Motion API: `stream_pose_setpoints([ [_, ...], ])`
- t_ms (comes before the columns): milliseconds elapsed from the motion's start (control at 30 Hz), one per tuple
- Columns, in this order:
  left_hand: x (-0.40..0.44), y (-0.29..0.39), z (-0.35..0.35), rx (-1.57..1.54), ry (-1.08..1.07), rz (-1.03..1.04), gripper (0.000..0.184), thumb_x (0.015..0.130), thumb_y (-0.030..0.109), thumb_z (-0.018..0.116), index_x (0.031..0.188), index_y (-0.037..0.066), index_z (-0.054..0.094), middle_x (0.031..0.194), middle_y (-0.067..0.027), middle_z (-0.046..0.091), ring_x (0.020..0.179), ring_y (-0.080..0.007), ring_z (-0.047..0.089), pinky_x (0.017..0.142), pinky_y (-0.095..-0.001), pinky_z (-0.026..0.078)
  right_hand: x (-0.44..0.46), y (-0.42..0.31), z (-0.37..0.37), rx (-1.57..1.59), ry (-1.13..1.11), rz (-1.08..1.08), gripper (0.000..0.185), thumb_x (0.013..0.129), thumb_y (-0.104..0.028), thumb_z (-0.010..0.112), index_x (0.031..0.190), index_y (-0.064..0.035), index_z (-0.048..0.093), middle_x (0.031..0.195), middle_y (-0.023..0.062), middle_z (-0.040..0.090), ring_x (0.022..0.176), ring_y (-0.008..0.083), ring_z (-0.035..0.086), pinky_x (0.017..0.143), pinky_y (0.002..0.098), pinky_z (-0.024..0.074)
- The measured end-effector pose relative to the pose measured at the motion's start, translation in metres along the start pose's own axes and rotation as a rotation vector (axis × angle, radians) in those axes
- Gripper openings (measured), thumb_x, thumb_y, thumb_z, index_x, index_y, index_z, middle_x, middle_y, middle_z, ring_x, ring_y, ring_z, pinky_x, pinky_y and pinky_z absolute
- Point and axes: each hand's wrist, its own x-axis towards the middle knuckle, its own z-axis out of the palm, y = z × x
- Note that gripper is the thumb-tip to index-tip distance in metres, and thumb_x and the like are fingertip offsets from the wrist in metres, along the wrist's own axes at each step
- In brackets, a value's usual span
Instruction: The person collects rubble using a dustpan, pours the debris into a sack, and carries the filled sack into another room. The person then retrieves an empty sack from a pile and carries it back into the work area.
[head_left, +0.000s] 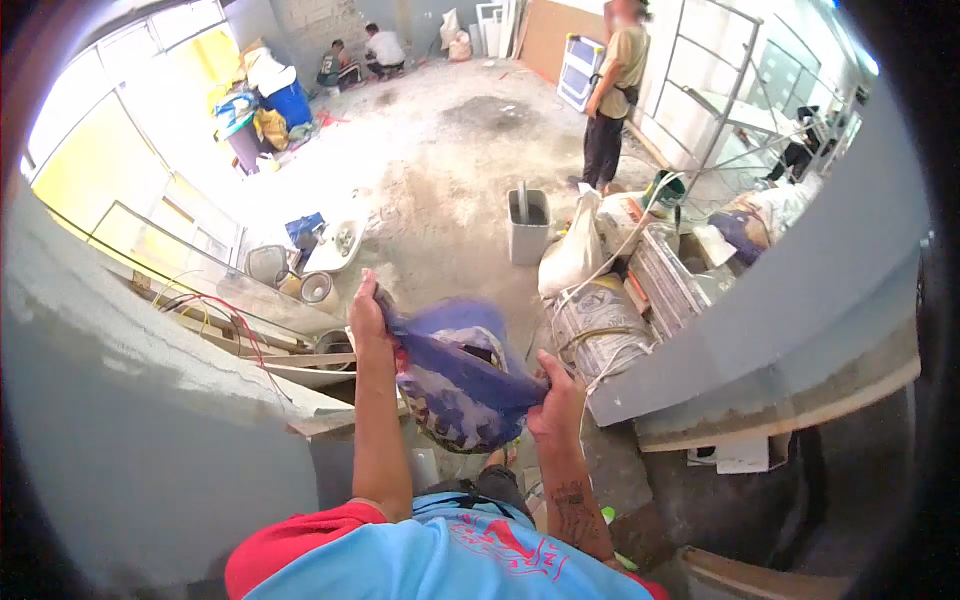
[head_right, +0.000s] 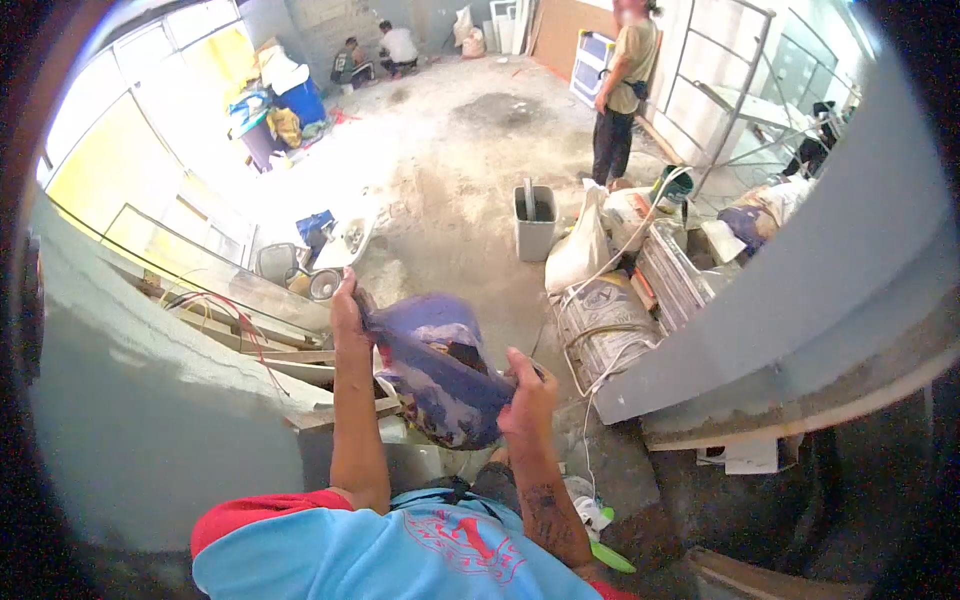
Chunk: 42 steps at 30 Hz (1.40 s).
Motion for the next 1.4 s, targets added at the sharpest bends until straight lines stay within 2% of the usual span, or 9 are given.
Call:
stream_pose_setpoints([
  [267,0.081,0.039,0.021,-0.118,0.171,0.066,0.03,0.091,0.034,0.052,0.094,0.005,0.06,0.078,-0.0053,0.059,0.066,-0.0202,0.058,0.062,-0.0348,0.048,0.08,-0.037,0.119,-0.138,-0.2,0.141,0.021,0.073,-0.016,0.07,0.062,-0.0099,0.052,0.058,-0.0026,0.042,0.049,0.0093,0.039,0.043,0.0272,0.03],
  [433,0.137,0.054,0.044,-0.07,0.139,0.228,0.032,0.093,0.036,0.051,0.066,0.017,0.054,0.054,0.0043,0.048,0.044,-0.009,0.044,0.04,-0.0255,0.03,0.161,-0.04,0.179,-0.075,-0.263,0.127,0.023,0.073,-0.019,0.07,0.062,-0.0108,0.051,0.058,-0.0043,0.04,0.048,0.0078,0.036,0.042,0.027,0.025],
  [600,0.217,0.059,0.113,-0.079,0.383,0.263,0.033,0.094,0.037,0.048,0.074,0.013,0.059,0.06,0.0008,0.053,0.05,-0.0139,0.047,0.045,-0.0274,0.037,0.279,-0.021,0.233,-0.068,-0.307,0.194,0.018,0.074,-0.018,0.069,0.068,-0.0104,0.054,0.064,-0.0013,0.046,0.052,0.012,0.044,0.046,0.0292,0.0373],
  [700,0.294,0.037,0.119,0.206,0.569,0.55,0.035,0.094,0.034,0.045,0.076,0.008,0.059,0.073,-0.0034,0.058,0.062,-0.0156,0.053,0.052,-0.027,0.04,0.36,-0.001,0.282,-0.013,-0.532,0.339,0.013,0.076,-0.017,0.067,0.077,-0.0065,0.06,0.074,0.0039,0.056,0.062,0.0167,0.057,0.059,0.0342,0.0506],
  [800,0.353,0.046,0.145,0.04,0.402,0.511,0.031,0.092,0.034,0.046,0.084,0.007,0.059,0.079,-0.0044,0.057,0.066,-0.0163,0.053,0.059,-0.0271,0.043,0.43,0.04,0.337,-0.226,-0.655,0.383,0.015,0.079,-0.017,0.065,0.083,-0.0023,0.064,0.075,0.0072,0.06,0.066,0.0179,0.06,0.06,0.0338,0.0505],
  [900,0.47,0.051,0.074,0.143,0.67,0.415,0.04,0.091,0.036,0.047,0.108,0.001,0.056,0.094,-0.0095,0.058,0.076,-0.0197,0.058,0.07,-0.0316,0.049,0.49,0.047,0.405,-0.361,-0.724,0.483,0.021,0.079,-0.023,0.065,0.083,-0.002,0.065,0.069,0.0061,0.059,0.06,0.0155,0.058,0.05,0.0307,0.0447],
  [1200,0.73,0.035,0.113,0.065,0.865,0.475,0.034,0.091,0.037,0.045,0.096,0.004,0.051,0.087,-0.0088,0.055,0.075,-0.0195,0.058,0.069,-0.034,0.05,0.742,0.054,0.627,-0.702,-0.968,0.502,0.032,0.078,-0.03,0.067,0.087,0.0003,0.067,0.067,0.007,0.06,0.054,0.0138,0.053,0.046,0.0295,0.0411],
  [1267,0.79,0.034,0.139,0.044,0.897,0.527,0.032,0.091,0.037,0.045,0.093,0.005,0.05,0.085,-0.009,0.054,0.074,-0.02,0.057,0.069,-0.0348,0.05,0.809,0.101,0.68,-0.739,-1.155,0.194,0.036,0.075,-0.029,0.069,0.091,0.0029,0.067,0.073,0.0112,0.065,0.061,0.0161,0.058,0.055,0.0286,0.0453],
  [1400,0.89,0.065,0.186,0.051,0.995,0.643,0.031,0.092,0.036,0.043,0.085,0.006,0.048,0.081,-0.0093,0.053,0.074,-0.0209,0.057,0.069,-0.0363,0.05,0.906,0.113,0.781,-0.771,-1.201,0.458,0.035,0.074,-0.026,0.071,0.089,0.0047,0.068,0.075,0.011,0.066,0.068,0.0151,0.059,0.06,0.0284,0.0471],
])
